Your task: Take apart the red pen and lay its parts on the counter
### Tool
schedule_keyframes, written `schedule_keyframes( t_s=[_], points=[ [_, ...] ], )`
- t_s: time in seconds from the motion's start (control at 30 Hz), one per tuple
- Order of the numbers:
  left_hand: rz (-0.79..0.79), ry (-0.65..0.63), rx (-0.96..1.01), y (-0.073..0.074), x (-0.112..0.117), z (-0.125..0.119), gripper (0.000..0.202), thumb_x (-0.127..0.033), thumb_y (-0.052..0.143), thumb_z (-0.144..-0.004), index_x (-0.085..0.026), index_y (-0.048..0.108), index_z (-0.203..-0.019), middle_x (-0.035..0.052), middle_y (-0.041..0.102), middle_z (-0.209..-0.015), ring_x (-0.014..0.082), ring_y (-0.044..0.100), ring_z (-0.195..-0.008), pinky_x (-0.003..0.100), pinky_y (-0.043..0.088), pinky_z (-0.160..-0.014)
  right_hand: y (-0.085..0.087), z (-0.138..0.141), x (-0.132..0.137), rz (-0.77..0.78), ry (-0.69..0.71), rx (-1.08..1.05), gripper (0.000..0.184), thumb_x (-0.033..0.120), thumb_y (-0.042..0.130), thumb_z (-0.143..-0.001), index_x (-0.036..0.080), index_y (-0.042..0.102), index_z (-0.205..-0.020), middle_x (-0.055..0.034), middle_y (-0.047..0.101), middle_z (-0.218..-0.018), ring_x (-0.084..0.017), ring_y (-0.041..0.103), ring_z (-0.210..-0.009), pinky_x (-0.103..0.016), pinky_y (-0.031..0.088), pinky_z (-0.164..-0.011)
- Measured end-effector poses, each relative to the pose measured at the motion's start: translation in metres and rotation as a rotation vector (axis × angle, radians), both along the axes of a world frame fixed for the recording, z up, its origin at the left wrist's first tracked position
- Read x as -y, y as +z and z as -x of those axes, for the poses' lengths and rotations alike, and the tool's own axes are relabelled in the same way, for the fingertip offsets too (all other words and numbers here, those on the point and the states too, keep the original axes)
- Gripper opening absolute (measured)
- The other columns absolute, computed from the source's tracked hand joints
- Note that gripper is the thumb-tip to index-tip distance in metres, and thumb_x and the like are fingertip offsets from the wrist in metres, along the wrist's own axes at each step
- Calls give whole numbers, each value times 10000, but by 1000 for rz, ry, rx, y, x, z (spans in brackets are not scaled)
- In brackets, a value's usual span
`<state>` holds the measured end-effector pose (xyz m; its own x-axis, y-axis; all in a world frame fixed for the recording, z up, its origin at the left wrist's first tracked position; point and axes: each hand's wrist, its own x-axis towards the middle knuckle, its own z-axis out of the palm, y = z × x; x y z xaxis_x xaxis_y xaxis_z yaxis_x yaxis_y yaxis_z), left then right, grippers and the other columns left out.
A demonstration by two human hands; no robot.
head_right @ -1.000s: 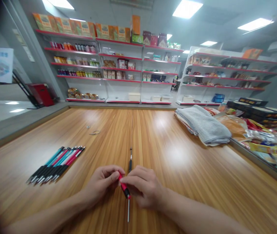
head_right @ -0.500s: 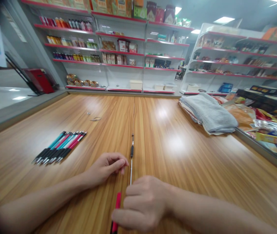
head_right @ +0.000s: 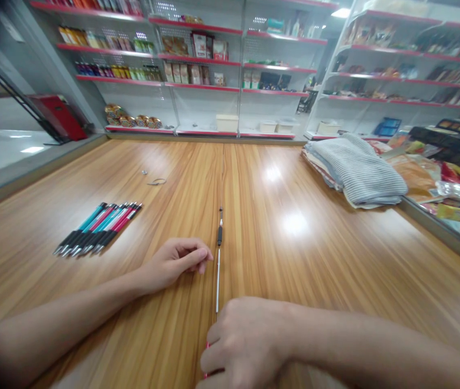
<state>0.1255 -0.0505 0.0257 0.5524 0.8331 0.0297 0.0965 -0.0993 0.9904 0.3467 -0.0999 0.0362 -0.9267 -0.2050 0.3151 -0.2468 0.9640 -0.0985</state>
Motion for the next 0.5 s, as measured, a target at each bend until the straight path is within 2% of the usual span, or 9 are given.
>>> schedule_keyframes(
  t_s=[0.13, 0.3, 0.5],
  points=[
    [-5, -9, -9, 2, 0, 1, 303, -371, 510, -939, -116, 667, -886, 13, 620, -714, 82, 531, -650, 198, 391, -596, -1, -1, -3, 25, 18, 29, 68, 238, 611, -828, 199, 636, -779, 47, 539, -624, -114, 503, -568, -286, 328, -468],
    [-11, -13, -7, 3, 0, 2, 294, -358, 512, -941, -116, 667, -884, 7, 612, -710, 77, 528, -650, 199, 394, -603, -3, -1, -6, 53, 17, 42, 173, 291, 582, -866, 191, 629, -734, 43, 549, -604, -112, 527, -561, -291, 325, -468],
    [-18, -16, -3, 2, 0, 1, 254, -338, 534, -930, -119, 659, -891, 2, 608, -713, 82, 546, -670, 207, 412, -641, -6, -4, -5, 121, 13, 122, 133, 334, 635, -758, 203, 612, -749, 52, 577, -593, -118, 537, -551, -295, 319, -451]
  ],
)
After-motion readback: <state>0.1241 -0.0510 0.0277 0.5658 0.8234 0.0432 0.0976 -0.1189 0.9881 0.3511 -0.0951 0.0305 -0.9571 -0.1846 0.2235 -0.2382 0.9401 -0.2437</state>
